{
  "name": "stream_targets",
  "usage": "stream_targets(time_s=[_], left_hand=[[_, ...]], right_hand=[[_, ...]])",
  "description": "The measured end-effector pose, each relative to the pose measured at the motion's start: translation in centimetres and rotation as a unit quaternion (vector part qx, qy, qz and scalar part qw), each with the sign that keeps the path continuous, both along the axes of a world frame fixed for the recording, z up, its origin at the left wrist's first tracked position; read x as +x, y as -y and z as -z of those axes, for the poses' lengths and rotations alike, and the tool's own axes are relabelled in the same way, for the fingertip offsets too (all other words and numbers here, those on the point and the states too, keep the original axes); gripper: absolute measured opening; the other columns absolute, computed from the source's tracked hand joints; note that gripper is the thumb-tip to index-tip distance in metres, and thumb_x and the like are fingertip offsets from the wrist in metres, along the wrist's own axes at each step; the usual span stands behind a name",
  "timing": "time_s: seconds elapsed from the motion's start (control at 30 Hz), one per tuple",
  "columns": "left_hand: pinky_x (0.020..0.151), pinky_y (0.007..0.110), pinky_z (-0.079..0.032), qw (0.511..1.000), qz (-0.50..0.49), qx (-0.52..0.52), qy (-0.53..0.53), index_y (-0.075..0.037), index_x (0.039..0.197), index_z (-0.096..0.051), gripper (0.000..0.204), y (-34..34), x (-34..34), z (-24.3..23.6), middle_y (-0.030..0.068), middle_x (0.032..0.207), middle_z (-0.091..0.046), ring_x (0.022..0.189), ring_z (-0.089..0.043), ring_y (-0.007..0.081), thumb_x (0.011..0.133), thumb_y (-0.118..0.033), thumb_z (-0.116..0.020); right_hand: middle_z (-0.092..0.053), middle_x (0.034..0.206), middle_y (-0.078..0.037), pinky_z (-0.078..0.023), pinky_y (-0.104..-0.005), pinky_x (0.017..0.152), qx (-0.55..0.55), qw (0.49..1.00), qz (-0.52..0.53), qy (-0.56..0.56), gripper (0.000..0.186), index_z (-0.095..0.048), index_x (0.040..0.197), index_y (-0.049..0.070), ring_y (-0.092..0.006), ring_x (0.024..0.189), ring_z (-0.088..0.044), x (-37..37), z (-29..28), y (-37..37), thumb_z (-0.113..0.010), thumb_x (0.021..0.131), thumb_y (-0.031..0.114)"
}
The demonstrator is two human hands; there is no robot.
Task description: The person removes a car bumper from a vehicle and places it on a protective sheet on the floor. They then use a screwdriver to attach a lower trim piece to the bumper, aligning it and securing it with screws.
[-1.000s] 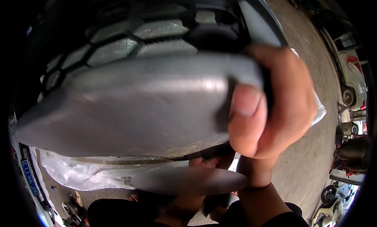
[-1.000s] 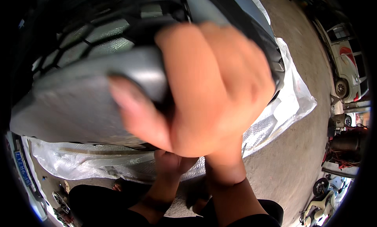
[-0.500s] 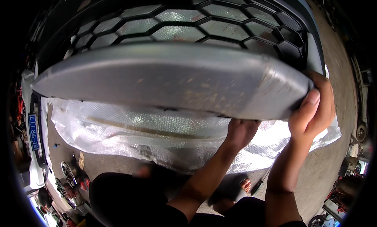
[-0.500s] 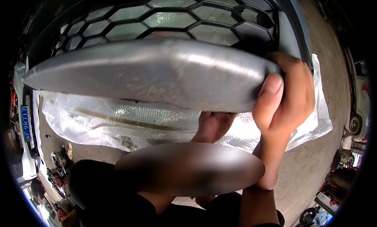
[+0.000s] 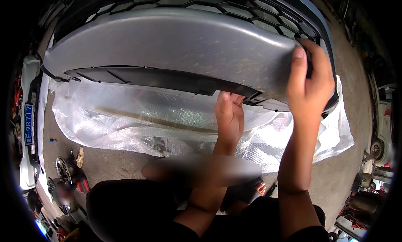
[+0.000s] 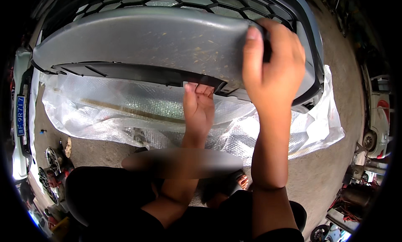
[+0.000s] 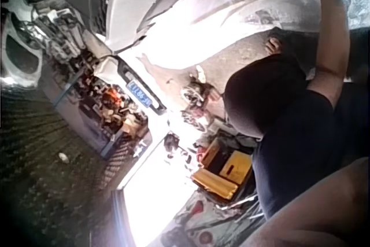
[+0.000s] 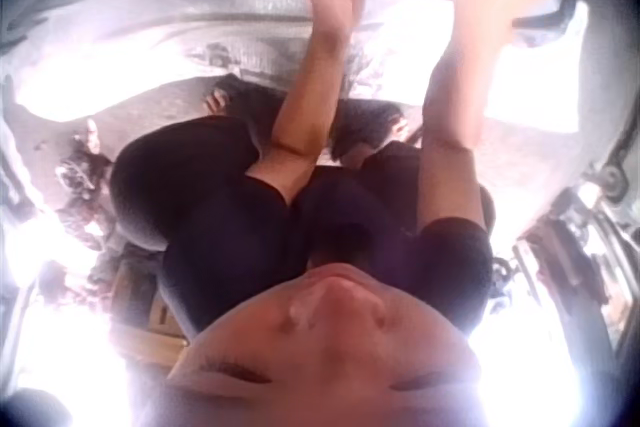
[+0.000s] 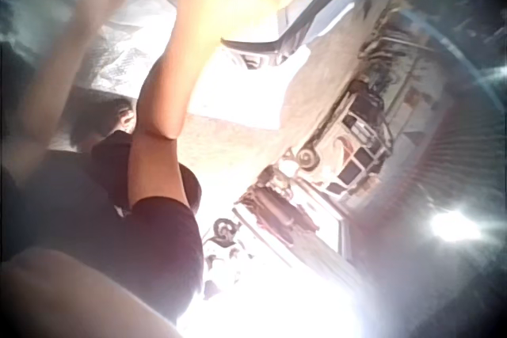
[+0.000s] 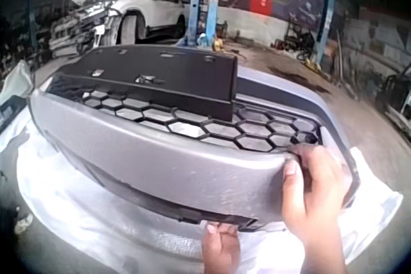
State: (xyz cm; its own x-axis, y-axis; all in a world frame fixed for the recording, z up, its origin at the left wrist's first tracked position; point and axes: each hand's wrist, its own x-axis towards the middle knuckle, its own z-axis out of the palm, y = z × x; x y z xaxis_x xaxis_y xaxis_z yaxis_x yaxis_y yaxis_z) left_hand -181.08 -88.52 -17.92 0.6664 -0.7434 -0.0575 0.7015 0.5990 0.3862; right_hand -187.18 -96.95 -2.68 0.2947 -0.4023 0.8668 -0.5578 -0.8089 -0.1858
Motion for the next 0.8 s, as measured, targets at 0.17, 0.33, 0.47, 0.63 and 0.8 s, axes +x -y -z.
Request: stream_targets(time_s=[0.17,0.33,0.47,0.63,0.8], left_hand=[[0.080,0.031,-0.049,0.993,0.106,-0.035,-0.039,-0.008,0.088,-0.056,0.019,1.3,0.1,3.3,0.0043,0.085,-0.063,0.080,-0.059,0.0154,0.098,-0.025,-0.058],[0.077,0.024,-0.052,0.982,0.151,-0.105,-0.054,-0.006,0.092,-0.067,0.011,1.4,2.6,1.7,0.0036,0.092,-0.069,0.082,-0.064,0.0121,0.084,-0.002,-0.072],[0.077,0.024,-0.052,0.985,0.139,-0.088,-0.050,-0.004,0.101,-0.067,0.019,1.8,2.6,1.3,0.0051,0.097,-0.069,0.085,-0.065,0.0130,0.083,-0.002,-0.073],[0.085,0.028,-0.052,0.982,0.144,-0.114,-0.046,-0.002,0.109,-0.064,0.026,1.5,2.7,1.4,0.0072,0.106,-0.068,0.096,-0.065,0.0160,0.084,-0.003,-0.073],[0.091,0.030,-0.051,0.977,0.181,-0.098,-0.050,0.000,0.112,-0.063,0.028,1.2,2.7,1.3,0.0089,0.110,-0.067,0.101,-0.064,0.0170,0.085,-0.002,-0.070]], right_hand=[[-0.069,0.089,-0.015,-0.052,-0.0371,0.068,0.000,0.979,0.107,-0.172,0.034,-0.067,0.100,0.007,-0.0328,0.076,-0.067,-0.5,-0.7,0.2,-0.070,0.085,0.038],[-0.062,0.080,-0.018,-0.053,-0.0400,0.062,-0.091,0.942,-0.028,-0.321,0.079,-0.056,0.101,0.000,-0.0357,0.072,-0.066,-0.4,-3.1,0.9,-0.079,0.061,0.064],[-0.065,0.087,-0.019,-0.054,-0.0388,0.067,-0.055,0.941,-0.071,-0.325,0.083,-0.054,0.112,0.001,-0.0357,0.080,-0.068,-0.3,-3.5,1.2,-0.087,0.057,0.054],[-0.068,0.090,-0.019,-0.056,-0.0380,0.070,-0.035,0.952,-0.068,-0.298,0.082,-0.055,0.116,0.003,-0.0345,0.082,-0.070,0.0,-3.2,1.1,-0.087,0.058,0.052],[-0.071,0.097,-0.012,-0.056,-0.0348,0.075,-0.034,0.961,0.026,-0.272,0.085,-0.062,0.115,0.012,-0.0285,0.086,-0.071,0.1,-2.5,0.0,-0.090,0.046,0.053]])
